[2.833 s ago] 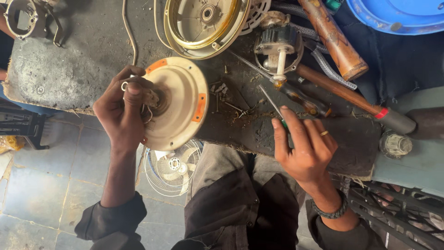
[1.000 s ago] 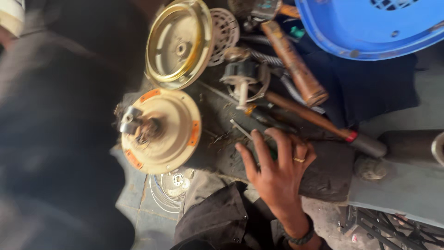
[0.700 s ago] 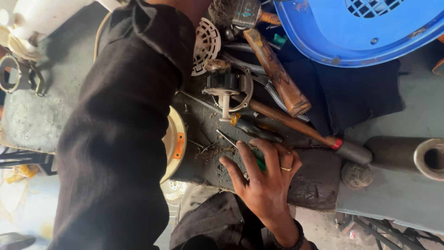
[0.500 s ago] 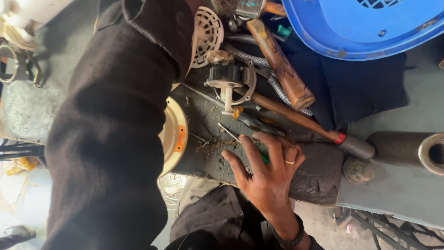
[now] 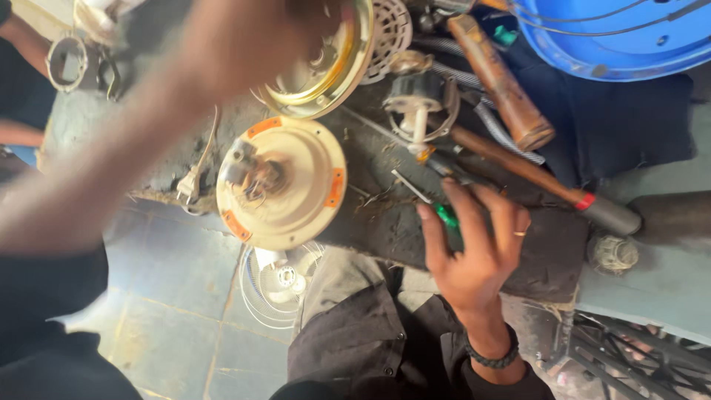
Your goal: The person disassembles a ceiling fan motor housing, removes the central bearing, and then works on the fan's capacitor and wiring. They use a screwdriver to pry and adjust components, handling wires and small parts on a cluttered workbench.
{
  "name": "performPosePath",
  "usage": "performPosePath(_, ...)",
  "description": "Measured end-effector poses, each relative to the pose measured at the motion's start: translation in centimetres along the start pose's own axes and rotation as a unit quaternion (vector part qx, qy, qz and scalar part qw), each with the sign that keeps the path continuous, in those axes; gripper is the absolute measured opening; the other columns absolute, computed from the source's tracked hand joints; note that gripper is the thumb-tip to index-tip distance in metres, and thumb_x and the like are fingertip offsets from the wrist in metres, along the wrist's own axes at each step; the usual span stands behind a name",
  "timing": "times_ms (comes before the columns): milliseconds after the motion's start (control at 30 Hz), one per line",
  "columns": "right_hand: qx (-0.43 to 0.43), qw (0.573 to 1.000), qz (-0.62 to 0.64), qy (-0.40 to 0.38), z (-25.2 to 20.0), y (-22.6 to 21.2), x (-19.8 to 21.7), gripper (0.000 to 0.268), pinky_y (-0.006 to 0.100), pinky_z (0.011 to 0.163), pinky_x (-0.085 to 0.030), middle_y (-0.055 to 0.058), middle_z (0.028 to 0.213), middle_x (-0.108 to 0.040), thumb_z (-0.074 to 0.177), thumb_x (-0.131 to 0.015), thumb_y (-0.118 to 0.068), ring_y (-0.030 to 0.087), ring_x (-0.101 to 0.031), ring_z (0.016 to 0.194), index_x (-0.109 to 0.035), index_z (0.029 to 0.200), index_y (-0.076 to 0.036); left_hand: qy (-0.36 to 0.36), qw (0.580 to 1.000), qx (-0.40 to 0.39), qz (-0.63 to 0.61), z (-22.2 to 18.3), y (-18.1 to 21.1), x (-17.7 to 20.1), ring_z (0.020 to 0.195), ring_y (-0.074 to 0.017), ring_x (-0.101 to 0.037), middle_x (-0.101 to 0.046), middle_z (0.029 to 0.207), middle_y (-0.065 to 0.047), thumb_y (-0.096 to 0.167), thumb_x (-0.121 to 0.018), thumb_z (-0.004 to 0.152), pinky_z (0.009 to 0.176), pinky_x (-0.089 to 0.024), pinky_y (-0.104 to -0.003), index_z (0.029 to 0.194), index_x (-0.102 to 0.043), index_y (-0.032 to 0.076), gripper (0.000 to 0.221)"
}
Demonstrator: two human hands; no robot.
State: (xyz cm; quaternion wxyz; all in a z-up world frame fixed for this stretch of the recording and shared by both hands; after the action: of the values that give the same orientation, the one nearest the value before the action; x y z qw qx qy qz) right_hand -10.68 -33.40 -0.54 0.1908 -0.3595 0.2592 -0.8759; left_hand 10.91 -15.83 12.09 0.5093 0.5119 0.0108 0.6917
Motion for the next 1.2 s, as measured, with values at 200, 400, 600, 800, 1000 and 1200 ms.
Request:
performPosePath(200, -0.036, 0.948, 0.302, -0.094, -0.5, -4.5, -1.0, 0.029, 0.037, 0.100, -0.050, 0.014, 0.127, -0.065, 0.107, -0.054, -0.021, 0.024, -0.060, 0.112, -0.064, 0.122, 0.002, -0.158, 0.930, 0.155, -0.295, -15.1, 6.2, -3.5, 0.087, -0.0104, -0.076, -0.080, 0.100, -0.008, 0.015, -0.076, 0.096, 0.077, -0.063, -0.028, 0.117, -0.074, 0.002, 0.025)
performPosePath(400, -0.137, 0.870, 0.441, -0.174, -1.0, -6.6, -4.2, 0.024, 0.025, 0.092, -0.054, 0.012, 0.122, -0.067, 0.113, -0.055, -0.012, 0.012, -0.064, 0.108, -0.064, 0.128, 0.003, -0.051, 0.939, 0.265, -0.213, -20.5, 4.5, -4.7, 0.075, -0.0114, -0.076, -0.079, 0.085, -0.008, 0.013, -0.074, 0.096, 0.068, -0.060, -0.028, 0.119, -0.076, 0.005, 0.024)
performPosePath(600, -0.077, 0.941, 0.278, -0.176, 0.1, -6.3, -5.5, 0.030, 0.026, 0.065, -0.046, 0.004, 0.083, -0.067, 0.102, -0.070, -0.011, 0.009, -0.061, 0.073, -0.066, 0.130, 0.001, 0.190, 0.973, 0.116, 0.061, -21.9, 3.4, 0.6, 0.100, -0.0201, -0.076, -0.076, 0.111, -0.010, -0.001, -0.080, 0.091, 0.085, -0.060, -0.031, 0.116, -0.073, 0.005, 0.027)
performPosePath(800, 0.006, 0.949, 0.284, -0.137, 0.7, -6.6, -5.9, 0.018, 0.025, 0.068, -0.047, 0.005, 0.092, -0.069, 0.106, -0.074, -0.011, 0.009, -0.063, 0.080, -0.072, 0.120, -0.001, 0.201, 0.965, 0.071, 0.150, -20.4, -0.2, 0.7, 0.135, -0.0467, -0.048, -0.055, 0.137, -0.035, 0.000, -0.086, 0.077, 0.107, -0.045, -0.053, 0.101, -0.075, -0.002, 0.027)
performPosePath(1000, -0.020, 0.943, 0.300, -0.144, 0.6, -6.4, -6.3, 0.018, 0.026, 0.065, -0.045, 0.005, 0.090, -0.067, 0.105, -0.073, -0.011, 0.009, -0.061, 0.076, -0.072, 0.119, 0.000, 0.215, 0.968, 0.130, -0.013, -20.2, -2.1, -1.0, 0.142, -0.0326, -0.061, -0.062, 0.145, -0.023, 0.001, -0.077, 0.096, 0.108, -0.059, -0.039, 0.108, -0.068, -0.001, 0.015)
performPosePath(1200, 0.003, 0.939, 0.316, -0.135, 0.8, -6.8, -6.3, 0.017, 0.025, 0.069, -0.049, 0.006, 0.097, -0.069, 0.108, -0.072, -0.011, 0.010, -0.066, 0.081, -0.071, 0.121, 0.000, 0.204, 0.962, 0.182, -0.013, -21.0, -2.6, -1.3, 0.103, -0.0158, -0.077, -0.077, 0.101, -0.006, 0.003, -0.074, 0.093, 0.101, -0.058, -0.032, 0.149, -0.050, -0.003, 0.062)
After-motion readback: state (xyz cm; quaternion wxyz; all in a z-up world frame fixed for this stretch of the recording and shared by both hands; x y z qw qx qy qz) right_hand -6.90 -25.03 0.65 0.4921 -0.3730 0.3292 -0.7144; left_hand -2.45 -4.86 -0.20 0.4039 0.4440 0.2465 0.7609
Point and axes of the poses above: each hand's wrist, its own z-axis towards the middle knuckle, its own x-axis out of the back of the hand, y = z × x, the point moved 4 cm from there along z, towards the middle knuckle
